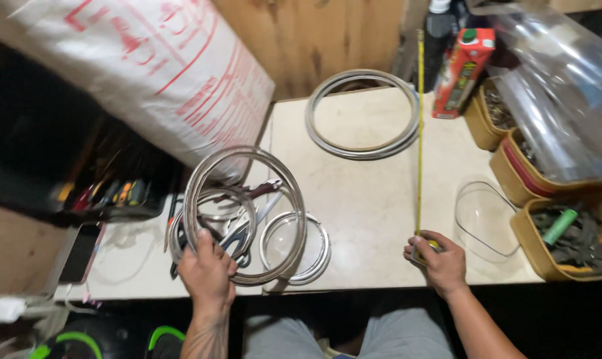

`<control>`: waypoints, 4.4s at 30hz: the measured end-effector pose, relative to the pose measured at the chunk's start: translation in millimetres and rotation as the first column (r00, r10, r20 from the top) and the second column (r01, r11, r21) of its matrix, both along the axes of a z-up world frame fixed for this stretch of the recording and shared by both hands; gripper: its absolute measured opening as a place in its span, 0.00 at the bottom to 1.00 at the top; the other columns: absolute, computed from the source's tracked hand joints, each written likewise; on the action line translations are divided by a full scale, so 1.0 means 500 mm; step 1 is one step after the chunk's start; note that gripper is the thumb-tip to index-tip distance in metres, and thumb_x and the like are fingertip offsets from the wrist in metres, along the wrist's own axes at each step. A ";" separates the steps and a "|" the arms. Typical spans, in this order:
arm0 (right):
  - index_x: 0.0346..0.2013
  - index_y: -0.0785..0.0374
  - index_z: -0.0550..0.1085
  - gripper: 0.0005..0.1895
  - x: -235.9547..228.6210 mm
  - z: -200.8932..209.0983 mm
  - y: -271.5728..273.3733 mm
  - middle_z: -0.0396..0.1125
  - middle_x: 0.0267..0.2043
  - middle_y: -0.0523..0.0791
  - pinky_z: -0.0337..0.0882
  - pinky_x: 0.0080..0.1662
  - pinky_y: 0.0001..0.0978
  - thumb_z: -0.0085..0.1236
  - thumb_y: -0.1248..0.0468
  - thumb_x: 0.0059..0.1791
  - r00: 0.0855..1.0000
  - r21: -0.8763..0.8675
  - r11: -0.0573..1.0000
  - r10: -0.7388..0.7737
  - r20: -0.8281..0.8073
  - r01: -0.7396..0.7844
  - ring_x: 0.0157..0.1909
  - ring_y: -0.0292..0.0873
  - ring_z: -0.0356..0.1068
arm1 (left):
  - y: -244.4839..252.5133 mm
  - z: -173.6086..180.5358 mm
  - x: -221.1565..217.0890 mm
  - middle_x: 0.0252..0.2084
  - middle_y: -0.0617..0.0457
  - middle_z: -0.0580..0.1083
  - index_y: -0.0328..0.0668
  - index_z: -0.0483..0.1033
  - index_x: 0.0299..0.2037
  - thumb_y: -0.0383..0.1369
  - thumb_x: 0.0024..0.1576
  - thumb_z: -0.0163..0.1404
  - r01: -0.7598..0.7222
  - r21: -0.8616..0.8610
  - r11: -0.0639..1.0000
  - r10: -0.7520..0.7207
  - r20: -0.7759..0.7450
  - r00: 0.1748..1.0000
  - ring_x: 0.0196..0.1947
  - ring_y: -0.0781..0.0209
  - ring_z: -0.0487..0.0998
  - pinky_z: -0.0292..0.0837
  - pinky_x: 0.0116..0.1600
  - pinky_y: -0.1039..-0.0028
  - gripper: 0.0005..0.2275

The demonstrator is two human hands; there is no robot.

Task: The person measures the diameter of several metal wire rings using a yellow tape measure on a cluttered workbench. After measuring, they pick up a roll of clear plastic wrap and begin wrapping it around one of the smaller wire rings.

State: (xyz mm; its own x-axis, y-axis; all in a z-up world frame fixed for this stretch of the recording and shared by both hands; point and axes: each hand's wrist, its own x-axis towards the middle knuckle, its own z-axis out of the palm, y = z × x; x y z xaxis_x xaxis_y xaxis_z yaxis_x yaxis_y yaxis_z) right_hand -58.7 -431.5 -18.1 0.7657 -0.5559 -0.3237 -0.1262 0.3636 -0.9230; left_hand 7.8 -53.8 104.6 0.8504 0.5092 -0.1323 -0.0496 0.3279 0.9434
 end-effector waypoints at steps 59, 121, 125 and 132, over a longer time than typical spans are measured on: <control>0.45 0.73 0.78 0.16 0.015 -0.128 -0.046 0.76 0.33 0.61 0.81 0.39 0.46 0.65 0.64 0.47 0.996 -0.272 0.959 0.084 0.011 -0.078 0.33 0.53 0.78 | -0.141 0.037 0.327 0.37 0.37 0.66 0.33 0.74 0.36 0.45 0.54 0.53 0.402 0.797 0.451 -0.257 -0.315 0.914 0.44 0.44 0.67 0.62 0.49 0.49 0.17; 0.52 0.71 0.72 0.17 0.006 -0.108 -0.019 0.72 0.42 0.63 0.80 0.40 0.53 0.64 0.64 0.53 0.995 -0.092 0.995 0.035 0.098 -0.026 0.37 0.57 0.76 | 0.290 -0.116 0.240 0.24 0.49 0.71 0.49 0.70 0.33 0.32 0.53 0.47 -0.217 0.847 -0.486 -0.428 -0.013 0.904 0.27 0.45 0.79 0.75 0.34 0.59 0.01; 0.45 0.68 0.80 0.17 0.005 -0.099 -0.016 0.76 0.37 0.59 0.78 0.43 0.43 0.70 0.61 0.46 0.997 -0.391 0.920 0.063 0.048 -0.039 0.37 0.53 0.77 | 0.225 0.089 0.317 0.40 0.46 0.83 0.54 0.79 0.52 0.44 0.55 0.49 0.444 0.755 -0.483 -0.071 -0.539 0.839 0.47 0.42 0.84 0.78 0.53 0.54 0.17; 0.46 0.80 0.76 0.17 0.009 -0.109 -0.030 0.74 0.38 0.68 0.80 0.39 0.52 0.67 0.71 0.46 0.996 -0.154 0.988 0.036 0.079 -0.024 0.34 0.60 0.78 | -0.014 0.267 0.425 0.33 0.34 0.81 0.39 0.85 0.34 0.38 0.50 0.50 0.439 0.813 -0.383 -0.362 -0.569 0.739 0.45 0.26 0.80 0.71 0.49 0.43 0.13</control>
